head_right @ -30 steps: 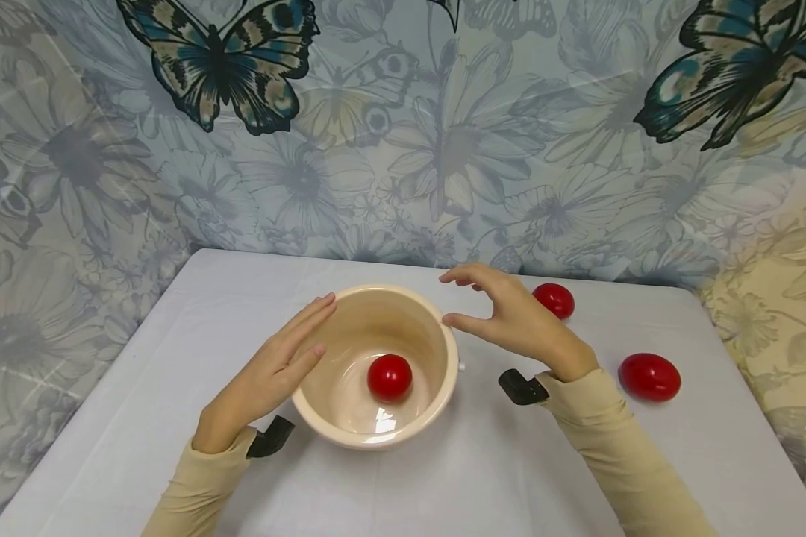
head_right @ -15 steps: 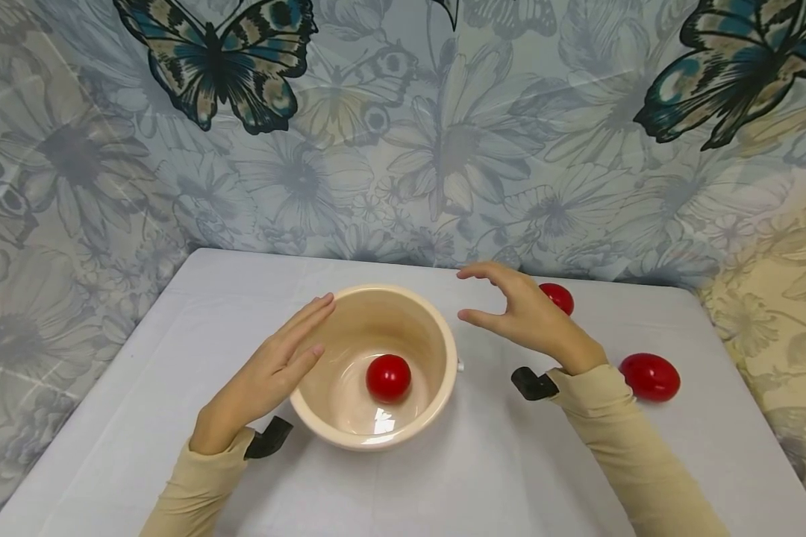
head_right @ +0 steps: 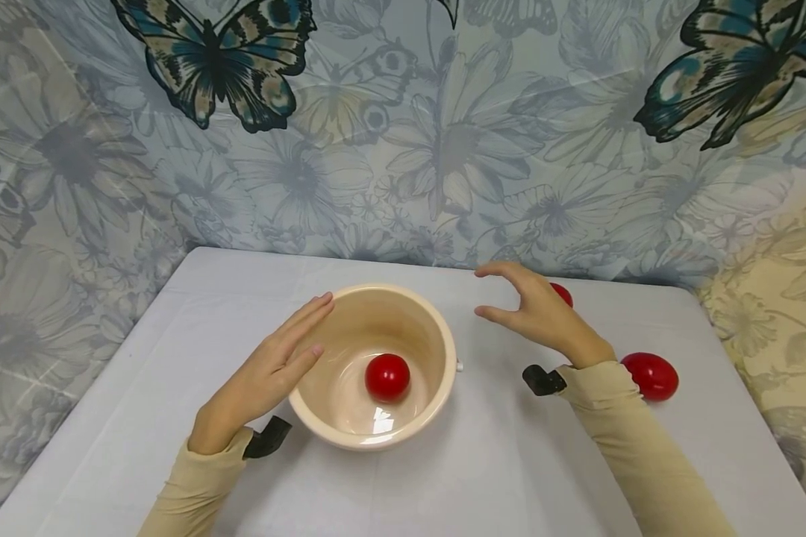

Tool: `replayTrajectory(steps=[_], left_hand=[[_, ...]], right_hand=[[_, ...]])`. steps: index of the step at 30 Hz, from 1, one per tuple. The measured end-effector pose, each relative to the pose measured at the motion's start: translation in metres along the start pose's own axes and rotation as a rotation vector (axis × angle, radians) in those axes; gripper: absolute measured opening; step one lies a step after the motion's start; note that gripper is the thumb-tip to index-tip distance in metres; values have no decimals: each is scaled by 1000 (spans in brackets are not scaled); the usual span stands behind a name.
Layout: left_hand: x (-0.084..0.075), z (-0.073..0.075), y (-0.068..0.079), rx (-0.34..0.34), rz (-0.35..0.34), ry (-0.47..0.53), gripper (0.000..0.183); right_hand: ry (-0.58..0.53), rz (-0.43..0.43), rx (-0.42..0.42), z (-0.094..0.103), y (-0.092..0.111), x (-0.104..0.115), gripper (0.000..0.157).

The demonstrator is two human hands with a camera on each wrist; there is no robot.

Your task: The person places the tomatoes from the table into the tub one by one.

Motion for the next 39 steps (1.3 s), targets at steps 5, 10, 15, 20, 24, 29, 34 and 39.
replayTrajectory(steps=[5,10,15,20,24,29,34,39], left_hand=[[1,0,0,-2,1,0,55],[2,0,0,-3,-1,-2,55],[3,0,0,-3,-3,-2,55],[3,0,0,-3,-1,2,55],[3,0,0,-9,-10,-3,55],[3,0,0,-8,-7,-11,55],[3,-1,0,-11,-10,-8,55],[3,-1,-1,-10,-13,-12,55]], right_hand=[[17,-44,-5,-1,-1,-12,53],[-29,-123,3,-2,-1,-23,55],[-33,-158,26,-2,0,-34,57],[-29,-221,66,0,1,-48,59],[-8,-270,89,0,2,-62,60],[28,-297,104,0,5,-78,61],[24,-324,119,1,8,-90,63],[7,-378,145,2,11,-100,68]])
Point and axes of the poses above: each hand's wrist, its own y-axis away from the middle knuckle, its own z-axis out of the back of the hand, x = y × z, the point moved 2 cm from there along -y, towards the middle knuckle, and after that the axes turned 3 degrees about -z, right-handed, at the moved point
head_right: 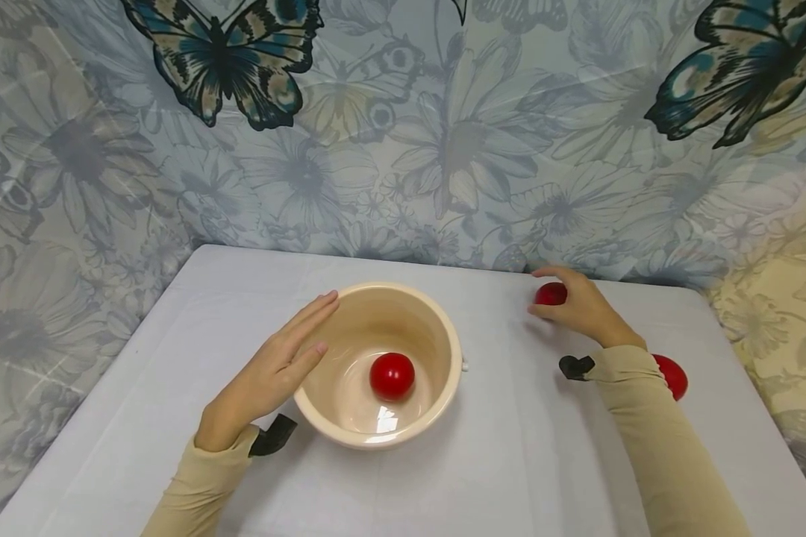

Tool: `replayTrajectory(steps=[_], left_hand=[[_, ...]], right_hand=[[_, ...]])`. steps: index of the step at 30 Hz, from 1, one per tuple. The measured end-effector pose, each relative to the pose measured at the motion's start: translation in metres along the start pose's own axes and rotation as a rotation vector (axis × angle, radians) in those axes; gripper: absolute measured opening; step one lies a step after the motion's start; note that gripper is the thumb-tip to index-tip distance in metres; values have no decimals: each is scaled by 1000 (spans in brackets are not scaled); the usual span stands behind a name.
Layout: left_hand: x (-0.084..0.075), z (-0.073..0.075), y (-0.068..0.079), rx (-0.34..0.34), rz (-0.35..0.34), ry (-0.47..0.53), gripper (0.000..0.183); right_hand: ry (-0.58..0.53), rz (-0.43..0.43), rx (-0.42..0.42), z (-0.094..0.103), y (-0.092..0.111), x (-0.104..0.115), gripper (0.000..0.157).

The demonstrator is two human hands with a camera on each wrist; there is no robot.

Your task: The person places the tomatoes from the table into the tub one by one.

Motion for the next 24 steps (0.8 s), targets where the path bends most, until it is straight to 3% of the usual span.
replayTrajectory(steps=[15,24], left_hand=[[-1,-1,-2,8,17,9,54],[0,0,-1,8,11,2,54]], right_hand=[[-14,74,63,-3,-3,-24,60],[16,88,22,-10,-3,-27,64]])
Point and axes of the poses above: each hand's wrist, its own y-axis away from the middle knuckle, its own z-axis out of the back of the hand, x = y × z, the point moved 2 cm from there along -y, towards the middle knuckle, and after that the axes turned 3 degrees about -z, right-handed, at the moved point
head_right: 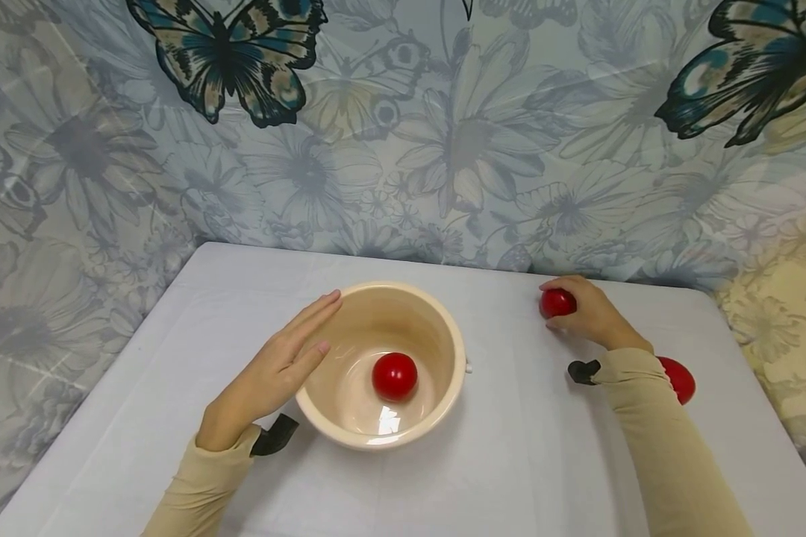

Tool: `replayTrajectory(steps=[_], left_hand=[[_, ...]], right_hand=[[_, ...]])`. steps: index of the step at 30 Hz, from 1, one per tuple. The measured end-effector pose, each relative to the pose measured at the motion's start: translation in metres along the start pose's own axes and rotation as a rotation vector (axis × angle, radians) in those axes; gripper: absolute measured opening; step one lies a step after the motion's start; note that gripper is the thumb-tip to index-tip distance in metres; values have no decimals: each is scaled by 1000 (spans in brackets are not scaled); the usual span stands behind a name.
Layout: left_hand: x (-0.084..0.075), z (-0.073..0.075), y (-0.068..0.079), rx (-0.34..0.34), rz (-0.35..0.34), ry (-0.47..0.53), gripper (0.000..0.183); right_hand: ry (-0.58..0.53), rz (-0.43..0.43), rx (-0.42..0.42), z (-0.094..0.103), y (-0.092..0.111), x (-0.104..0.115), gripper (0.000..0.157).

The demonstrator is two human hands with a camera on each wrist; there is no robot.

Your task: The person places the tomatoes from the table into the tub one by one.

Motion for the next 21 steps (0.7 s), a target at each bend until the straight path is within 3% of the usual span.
replayTrajectory(steps=[12,21], left_hand=[[0,-1,1,-12,-6,9,55],[0,-1,0,-10,-12,6,55]], right_hand=[[25,-16,-44,4,8,16,69],[12,109,-152,7,16,33,66]])
Point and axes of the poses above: each hand's wrist, its own y-axis away from the middle knuckle, its own z-axis out of the back of the hand, x = y × z, the point moved 2 cm from there along -y, towards the middle knuckle, and after that the axes turned 3 degrees about -z, right-handed, at the moved point
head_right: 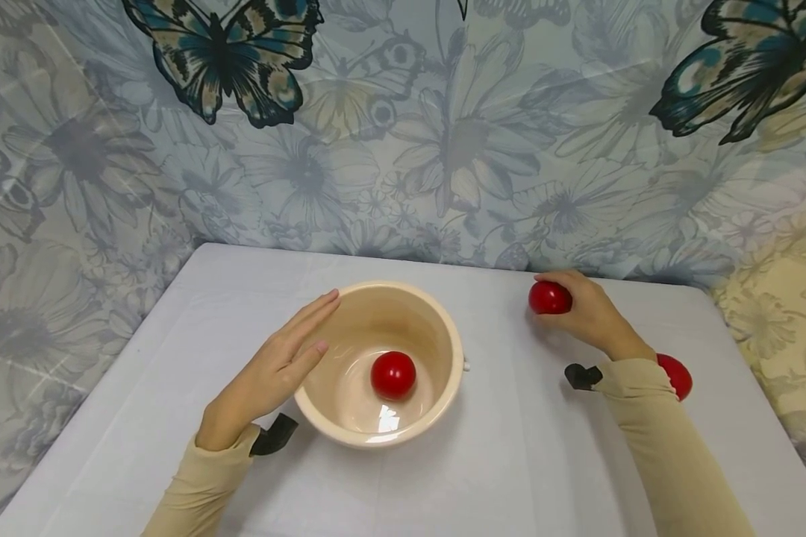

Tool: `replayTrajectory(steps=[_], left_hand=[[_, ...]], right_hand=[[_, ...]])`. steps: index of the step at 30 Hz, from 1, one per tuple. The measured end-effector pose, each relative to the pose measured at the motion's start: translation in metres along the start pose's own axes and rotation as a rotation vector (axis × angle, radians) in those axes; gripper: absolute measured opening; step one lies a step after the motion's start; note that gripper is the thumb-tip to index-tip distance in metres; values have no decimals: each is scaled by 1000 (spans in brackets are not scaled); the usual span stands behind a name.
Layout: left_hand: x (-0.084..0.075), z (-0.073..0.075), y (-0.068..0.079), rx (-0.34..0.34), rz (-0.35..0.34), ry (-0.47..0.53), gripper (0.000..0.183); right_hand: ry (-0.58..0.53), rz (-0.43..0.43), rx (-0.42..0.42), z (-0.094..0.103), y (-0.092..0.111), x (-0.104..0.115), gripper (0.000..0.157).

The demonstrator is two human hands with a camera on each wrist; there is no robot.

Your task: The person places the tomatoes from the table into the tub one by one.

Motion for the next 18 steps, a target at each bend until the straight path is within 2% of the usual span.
replayTrajectory(steps=[9,18], left_hand=[[-1,1,0,2,-2,6,55],[-1,1,0,-5,-13,4,55]], right_hand=[[16,58,-59,2,3,20,64],[10,115,-76,3,5,34,65]])
Point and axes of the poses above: each hand's wrist, its own y-axis away from the middle knuckle, its own z-axis out of the back of the hand, x = y × z, the point moved 2 cm from there along -y, towards the middle knuckle, and after that the axes turned 3 degrees about -z, right-handed, at the moved point
